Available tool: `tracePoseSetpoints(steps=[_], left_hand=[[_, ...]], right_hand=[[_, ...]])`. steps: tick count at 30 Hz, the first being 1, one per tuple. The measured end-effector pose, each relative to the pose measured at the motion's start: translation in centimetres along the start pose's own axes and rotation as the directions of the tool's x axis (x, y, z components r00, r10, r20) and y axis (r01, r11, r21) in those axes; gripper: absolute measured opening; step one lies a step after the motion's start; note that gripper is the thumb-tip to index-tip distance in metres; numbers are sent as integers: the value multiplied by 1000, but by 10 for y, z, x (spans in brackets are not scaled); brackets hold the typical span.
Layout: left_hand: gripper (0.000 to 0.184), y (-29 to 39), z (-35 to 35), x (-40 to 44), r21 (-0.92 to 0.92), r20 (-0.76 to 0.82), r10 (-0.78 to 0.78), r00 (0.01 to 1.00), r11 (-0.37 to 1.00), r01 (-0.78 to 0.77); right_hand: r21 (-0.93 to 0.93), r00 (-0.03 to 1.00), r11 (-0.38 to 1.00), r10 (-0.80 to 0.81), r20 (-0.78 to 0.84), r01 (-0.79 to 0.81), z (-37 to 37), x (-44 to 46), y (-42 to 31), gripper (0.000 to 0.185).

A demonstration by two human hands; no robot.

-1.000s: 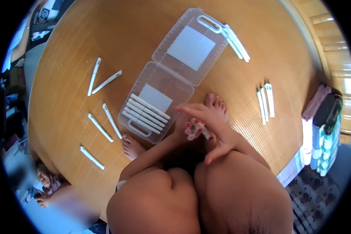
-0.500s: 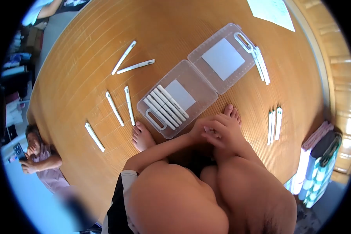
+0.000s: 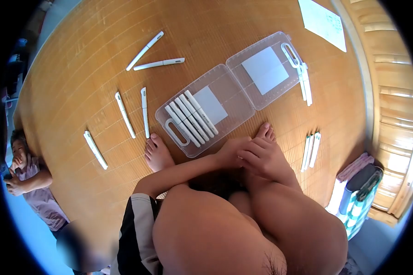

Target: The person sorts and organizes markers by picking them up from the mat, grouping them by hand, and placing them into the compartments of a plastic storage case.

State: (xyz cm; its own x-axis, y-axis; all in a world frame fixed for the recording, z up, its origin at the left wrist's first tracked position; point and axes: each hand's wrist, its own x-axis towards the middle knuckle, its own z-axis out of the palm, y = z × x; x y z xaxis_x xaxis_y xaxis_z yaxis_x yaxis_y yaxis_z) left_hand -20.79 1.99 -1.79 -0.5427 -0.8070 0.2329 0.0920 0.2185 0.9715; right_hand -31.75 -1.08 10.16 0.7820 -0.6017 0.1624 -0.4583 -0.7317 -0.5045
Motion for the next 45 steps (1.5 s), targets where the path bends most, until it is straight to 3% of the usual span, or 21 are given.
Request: tracePoseSetpoints(steps=[2,3,6,14,17,19,20,23,25,26,29,31,33,34,35,37,38,40,42,44,45], left_hand=[[73,19,-11,5,39,-23,49,999,998,-48],[48,24,-13,7,-19,-110,76,991,997,-78],[24,39,-20,13,-71,-188,60,980,995,-75],[20,7,-8,14,-113,-154,99,983,987,-118],[19,1,-7,10,-20,-86,259,962,965,-262],[22,5,-10,5,-14,11,216,976,976,-216],[22,12,-14,7,-15,15,217,976,976,-217],[28,37,-29,19,-23,54,-45,998,999,47],[30,49,-39,26,-128,-186,178,966,971,-203],[22,37,-23,21,-229,-205,-70,976,973,21],[20,-5,-7,0,-107,-287,-11,958,994,-20],[20,0,-8,0,-162,-205,-118,972,983,85],[21,44,-33,17,-159,-147,-305,941,946,282],[23,79,-46,37,-346,-167,-189,968,930,122],[23,73,-46,33,-338,-167,-173,971,935,109],[29,56,-47,10,114,56,-260,964,961,253],[31,86,-69,13,-54,60,-249,967,966,253],[31,106,-81,15,-38,-44,-184,982,983,182],[26,110,-85,14,2,-215,-33,976,999,35],[23,102,-84,6,182,-277,-66,959,976,120],[21,99,-88,4,340,-328,-78,941,920,195]], right_hand=[[-17,1000,1000,4,11,-4,0,3,-1,20],[-33,999,999,-35,6,35,1,5,-2,19],[-57,994,992,-108,1,108,2,8,-1,19],[-54,994,996,-75,-82,70,-2,5,-4,18],[104,977,994,-4,-212,26,2,1,-3,26],[448,983,894,59,-172,25,4,-1,0,33],[447,983,894,61,-175,24,8,0,3,33],[453,981,887,5,-196,86,24,-2,14,37],[569,963,818,212,-166,-82,29,-8,19,41],[712,934,668,353,-45,-218,31,-16,19,56],[838,878,526,458,-138,-143,31,-6,14,75],[826,885,540,451,-118,-165,23,-1,16,87],[917,928,393,362,-90,-65,11,13,14,89],[858,973,497,230,16,-131,7,14,20,86],[813,986,563,153,74,-148,4,14,22,84],[720,992,682,100,75,-124,-2,13,16,80],[680,995,728,102,11,-82,-9,12,11,78],[579,991,815,109,-83,-41,-18,11,1,74],[479,985,860,149,90,-174,1,0,2,71],[388,929,863,212,302,-323,16,-13,7,67],[394,952,875,202,229,-281,8,-11,5,65]])
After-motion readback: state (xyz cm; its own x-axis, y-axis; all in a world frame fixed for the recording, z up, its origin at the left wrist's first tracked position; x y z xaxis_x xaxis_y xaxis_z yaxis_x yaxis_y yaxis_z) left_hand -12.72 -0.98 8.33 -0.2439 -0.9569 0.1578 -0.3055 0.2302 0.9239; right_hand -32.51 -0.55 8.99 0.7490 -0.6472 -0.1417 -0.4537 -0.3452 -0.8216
